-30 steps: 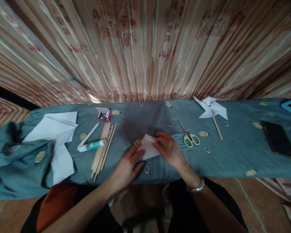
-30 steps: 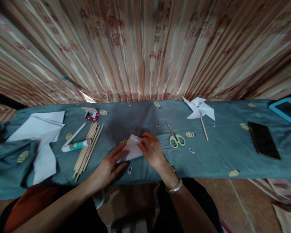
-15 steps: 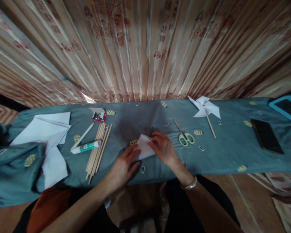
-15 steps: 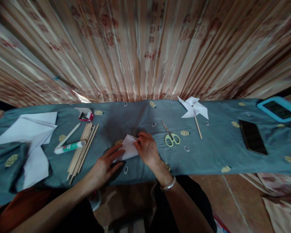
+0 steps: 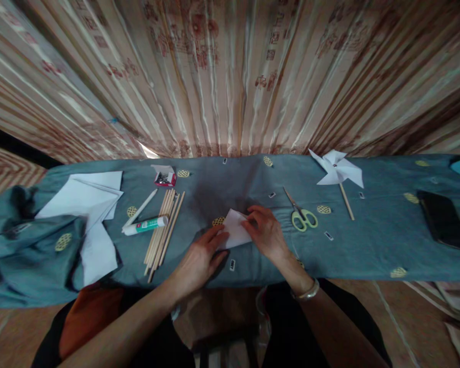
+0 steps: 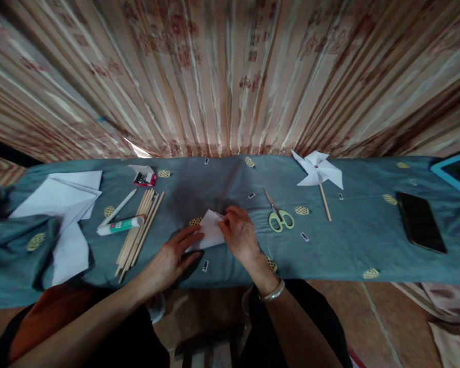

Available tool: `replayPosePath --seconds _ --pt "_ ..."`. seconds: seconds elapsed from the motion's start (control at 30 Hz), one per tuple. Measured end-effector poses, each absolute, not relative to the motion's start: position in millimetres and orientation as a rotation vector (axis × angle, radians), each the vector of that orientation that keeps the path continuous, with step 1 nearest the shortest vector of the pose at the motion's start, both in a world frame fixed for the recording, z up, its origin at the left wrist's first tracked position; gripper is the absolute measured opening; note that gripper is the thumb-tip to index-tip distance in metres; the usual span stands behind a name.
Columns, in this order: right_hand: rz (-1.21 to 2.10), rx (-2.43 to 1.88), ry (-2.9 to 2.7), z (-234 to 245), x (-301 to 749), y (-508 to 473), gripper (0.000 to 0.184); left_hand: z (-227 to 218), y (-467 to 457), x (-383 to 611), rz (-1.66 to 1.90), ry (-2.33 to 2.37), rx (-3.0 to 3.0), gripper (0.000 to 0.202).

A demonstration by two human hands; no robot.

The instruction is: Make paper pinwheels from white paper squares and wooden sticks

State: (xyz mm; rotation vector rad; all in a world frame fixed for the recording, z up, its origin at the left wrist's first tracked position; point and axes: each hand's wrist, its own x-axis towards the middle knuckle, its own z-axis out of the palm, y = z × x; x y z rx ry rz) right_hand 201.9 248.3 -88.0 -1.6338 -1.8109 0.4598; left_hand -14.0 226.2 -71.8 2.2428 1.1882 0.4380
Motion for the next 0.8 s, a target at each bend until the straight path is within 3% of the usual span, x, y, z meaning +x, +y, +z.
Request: replayPosePath --seconds 0.43,0.8 --pt "0.401 -1.654 -1.765 -89.2 197.1 249.4 0.011 -70.0 226.8 -13.4 0.367 1.216 2.305 0.038" --pt "0.381 -1.668 -1.769 -89.7 195.5 250.3 0.013 -60.6 230.0 -11.7 0.312 1.224 2.727 0.035"
